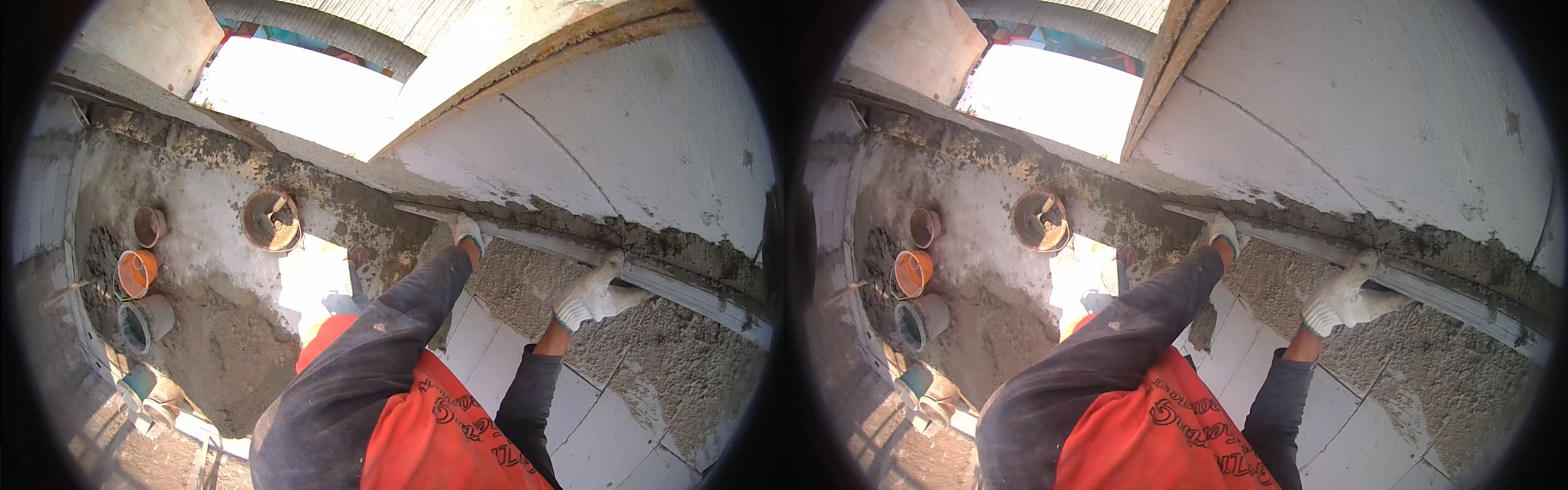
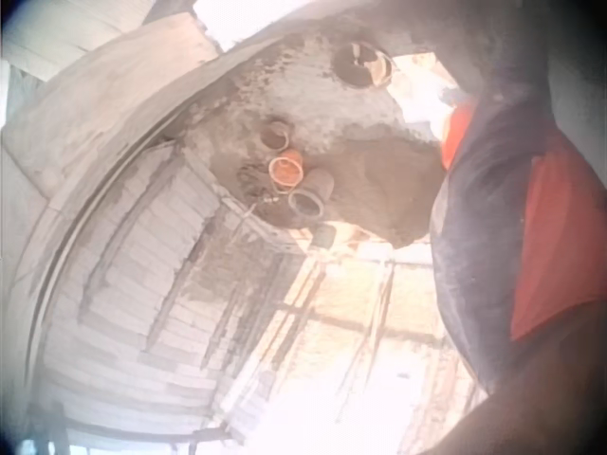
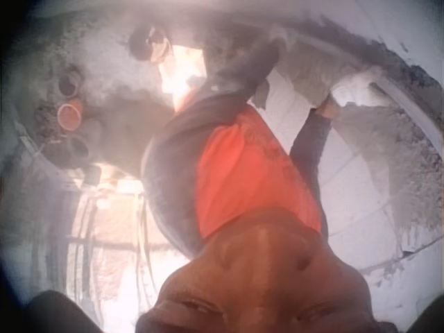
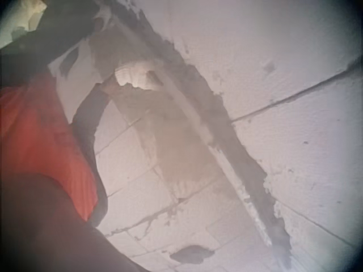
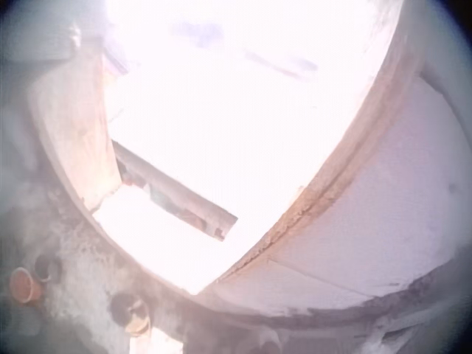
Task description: The person scoops wet cement from a bucket using a trowel and applies it to a white block wall. They spread the cement along the joints and smooth the surface with a long straightedge, repeating the process across different sections of the wall.
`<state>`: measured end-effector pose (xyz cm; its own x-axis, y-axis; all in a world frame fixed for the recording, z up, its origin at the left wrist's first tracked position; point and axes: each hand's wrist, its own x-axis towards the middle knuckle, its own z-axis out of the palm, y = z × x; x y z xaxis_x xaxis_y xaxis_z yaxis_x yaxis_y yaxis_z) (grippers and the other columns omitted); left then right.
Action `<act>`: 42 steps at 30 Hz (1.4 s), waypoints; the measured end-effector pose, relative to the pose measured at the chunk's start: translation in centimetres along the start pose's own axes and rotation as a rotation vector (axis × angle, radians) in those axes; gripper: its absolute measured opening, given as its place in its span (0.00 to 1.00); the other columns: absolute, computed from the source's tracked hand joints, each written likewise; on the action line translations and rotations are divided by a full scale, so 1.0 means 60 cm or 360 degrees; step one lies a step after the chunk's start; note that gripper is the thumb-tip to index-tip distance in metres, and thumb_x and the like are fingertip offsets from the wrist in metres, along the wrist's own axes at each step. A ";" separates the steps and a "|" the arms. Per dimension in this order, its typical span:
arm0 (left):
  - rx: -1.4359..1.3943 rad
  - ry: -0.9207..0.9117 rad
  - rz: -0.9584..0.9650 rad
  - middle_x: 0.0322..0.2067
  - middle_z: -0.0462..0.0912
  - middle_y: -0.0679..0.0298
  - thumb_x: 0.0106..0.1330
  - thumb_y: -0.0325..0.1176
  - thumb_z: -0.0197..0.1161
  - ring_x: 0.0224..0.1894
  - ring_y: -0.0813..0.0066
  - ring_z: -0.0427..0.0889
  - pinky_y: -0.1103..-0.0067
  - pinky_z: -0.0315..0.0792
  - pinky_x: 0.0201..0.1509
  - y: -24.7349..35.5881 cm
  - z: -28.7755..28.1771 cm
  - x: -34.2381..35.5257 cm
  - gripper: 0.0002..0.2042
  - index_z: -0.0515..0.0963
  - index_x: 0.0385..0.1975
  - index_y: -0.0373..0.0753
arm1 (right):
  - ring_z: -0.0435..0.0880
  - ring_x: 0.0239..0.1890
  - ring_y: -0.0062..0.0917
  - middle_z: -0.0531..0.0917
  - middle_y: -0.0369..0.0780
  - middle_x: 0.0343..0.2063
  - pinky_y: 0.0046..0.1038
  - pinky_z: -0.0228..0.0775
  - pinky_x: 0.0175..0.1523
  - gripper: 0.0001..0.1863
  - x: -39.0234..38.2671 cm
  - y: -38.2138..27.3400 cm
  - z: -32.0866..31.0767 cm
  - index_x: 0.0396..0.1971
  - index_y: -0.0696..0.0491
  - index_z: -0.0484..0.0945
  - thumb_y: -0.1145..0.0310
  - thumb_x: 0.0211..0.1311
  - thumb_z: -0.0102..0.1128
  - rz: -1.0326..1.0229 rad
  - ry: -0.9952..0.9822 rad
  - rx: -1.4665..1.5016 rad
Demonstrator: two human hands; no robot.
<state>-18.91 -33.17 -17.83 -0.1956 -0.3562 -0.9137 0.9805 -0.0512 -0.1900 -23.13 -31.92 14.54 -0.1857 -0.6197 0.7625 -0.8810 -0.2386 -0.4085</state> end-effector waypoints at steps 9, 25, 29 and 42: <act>-0.0190 -0.0071 -0.0004 0.68 0.68 0.57 0.81 0.57 0.40 0.55 0.56 0.80 0.58 0.82 0.54 -0.114 0.063 -0.020 0.30 0.45 0.79 0.61 | 0.85 0.54 0.37 0.75 0.56 0.61 0.31 0.87 0.53 0.48 0.084 0.012 -0.039 0.77 0.58 0.53 0.47 0.68 0.66 -0.0110 0.0121 0.0002; 0.0115 -0.0496 0.0102 0.56 0.84 0.58 0.81 0.58 0.37 0.58 0.65 0.81 0.73 0.79 0.59 -0.158 0.051 -0.144 0.30 0.76 0.61 0.41 | 0.78 0.64 0.52 0.74 0.63 0.62 0.41 0.71 0.68 0.49 0.187 -0.060 -0.162 0.71 0.69 0.60 0.50 0.61 0.68 -0.0137 0.0036 0.0114; 0.0449 -0.0530 0.0057 0.60 0.81 0.56 0.80 0.59 0.34 0.62 0.63 0.79 0.72 0.78 0.62 -0.038 0.091 -0.101 0.33 0.75 0.62 0.37 | 0.80 0.62 0.55 0.78 0.63 0.58 0.41 0.71 0.66 0.48 0.165 -0.080 -0.126 0.68 0.70 0.65 0.52 0.56 0.72 -0.0068 0.0096 0.0407; 0.0580 -0.0659 -0.0328 0.64 0.76 0.49 0.81 0.58 0.36 0.66 0.56 0.76 0.67 0.76 0.66 -0.063 0.106 -0.407 0.33 0.70 0.66 0.33 | 0.85 0.54 0.51 0.83 0.59 0.50 0.39 0.75 0.60 0.41 0.249 -0.159 -0.205 0.67 0.62 0.70 0.53 0.58 0.70 -0.0092 0.0086 0.0549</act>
<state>-17.73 -30.18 7.49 -0.4302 -0.6358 -0.6408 0.8814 -0.4492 -0.1460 -22.85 -29.68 35.99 -0.1704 -0.5597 0.8110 -0.6939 -0.5162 -0.5021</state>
